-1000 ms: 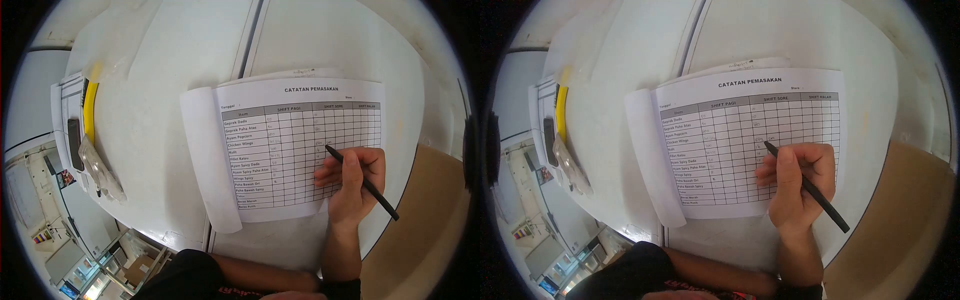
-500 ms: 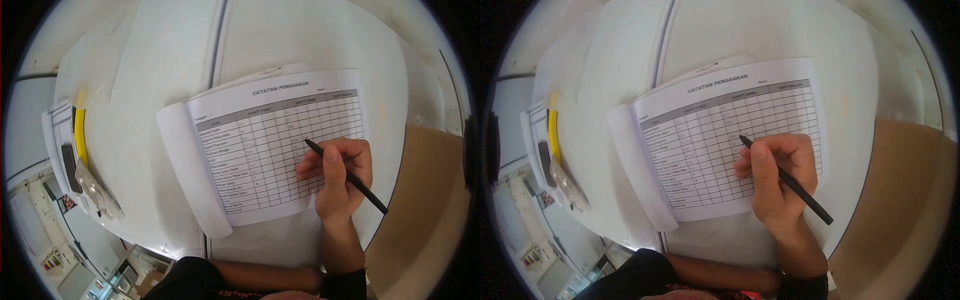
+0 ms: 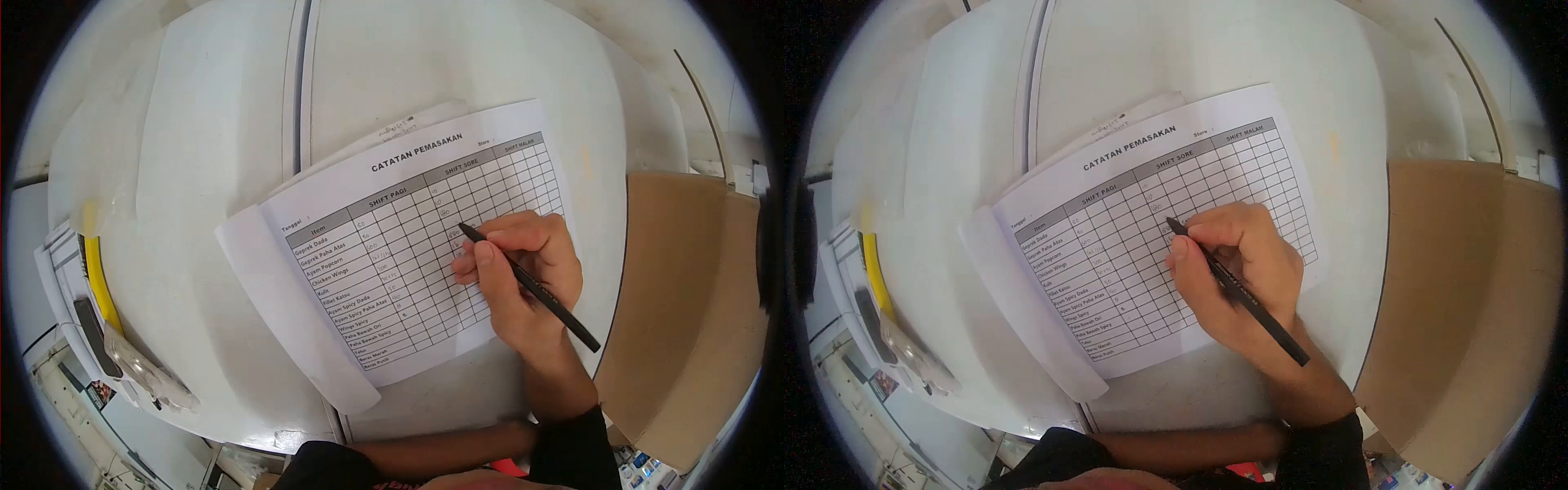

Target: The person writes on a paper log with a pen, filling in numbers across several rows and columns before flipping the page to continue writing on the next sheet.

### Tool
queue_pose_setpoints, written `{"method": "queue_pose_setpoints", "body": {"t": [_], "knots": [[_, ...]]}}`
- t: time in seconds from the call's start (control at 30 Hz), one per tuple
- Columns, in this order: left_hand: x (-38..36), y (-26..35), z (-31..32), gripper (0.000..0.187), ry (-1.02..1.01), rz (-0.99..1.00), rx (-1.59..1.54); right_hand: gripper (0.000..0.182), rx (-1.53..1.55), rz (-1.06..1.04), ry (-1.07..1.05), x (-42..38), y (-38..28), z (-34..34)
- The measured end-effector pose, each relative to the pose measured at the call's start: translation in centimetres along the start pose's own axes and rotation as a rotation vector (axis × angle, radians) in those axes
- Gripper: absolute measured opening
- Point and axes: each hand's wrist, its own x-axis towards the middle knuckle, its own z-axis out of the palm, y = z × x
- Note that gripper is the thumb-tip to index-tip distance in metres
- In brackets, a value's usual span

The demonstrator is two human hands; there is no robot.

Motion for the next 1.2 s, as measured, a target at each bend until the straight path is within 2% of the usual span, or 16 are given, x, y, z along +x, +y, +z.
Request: {"method": "queue_pose_setpoints", "body": {"t": [0.03, 0.07, 0.3, 0.5, 0.57, 0.63, 0.67, 0.73, 0.83, 1.2], "knots": [[0.4, -0.5, 1.3, 0.034, 0.112, 0.006, 0.028, 0.014, -0.028, 0.002, -0.011, 0.0, 0.0, 0.0], [0.2, -0.4, 1.1, 0.034, 0.11, 0.01, 0.029, 0.014, -0.056, 0.005, -0.022, 0.1, 0.0, 0.0], [0.4, 0.9, -1.3, 0.034, -0.035, -0.025, 0.058, 0.011, -0.094, 0.07, -0.072, 0.2, -0.1, 0.1], [-0.1, 1.9, -3.9, 0.034, -0.149, -0.062, 0.072, 0.012, -0.091, -0.004, -0.072, 0.5, 0.0, 0.2], [-0.6, 2.1, -4.6, 0.034, -0.187, -0.072, 0.077, 0.014, -0.016, 0.112, 0.029, 0.4, -0.3, 0.6], [-0.3, 2.5, -5.4, 0.034, -0.223, -0.084, 0.081, 0.015, -0.03, 0.09, 0.005, 0.4, 0.2, 0.3], [0.1, 2.0, -4.0, 0.034, -0.221, -0.084, 0.079, 0.015, -0.041, 0.066, -0.017, 0.4, 0.3, 0.1], [1.8, 0.0, 1.0, 0.029, 0.043, 0.08, 0.107, 0.014, -0.099, 0.054, -0.059, 0.4, 0.2, -0.2], [4.3, -1.6, 3.3, 0.023, 0.008, 0.029, 0.074, 0.012, -0.18, 0.051, -0.101, 0.3, 0.2, -0.3], [-0.9, 0.8, -2.1, 0.02, 0.02, 0.048, 0.073, 0.011, -0.279, 0.104, -0.133, 0.5, -0.1, -0.5]]}}
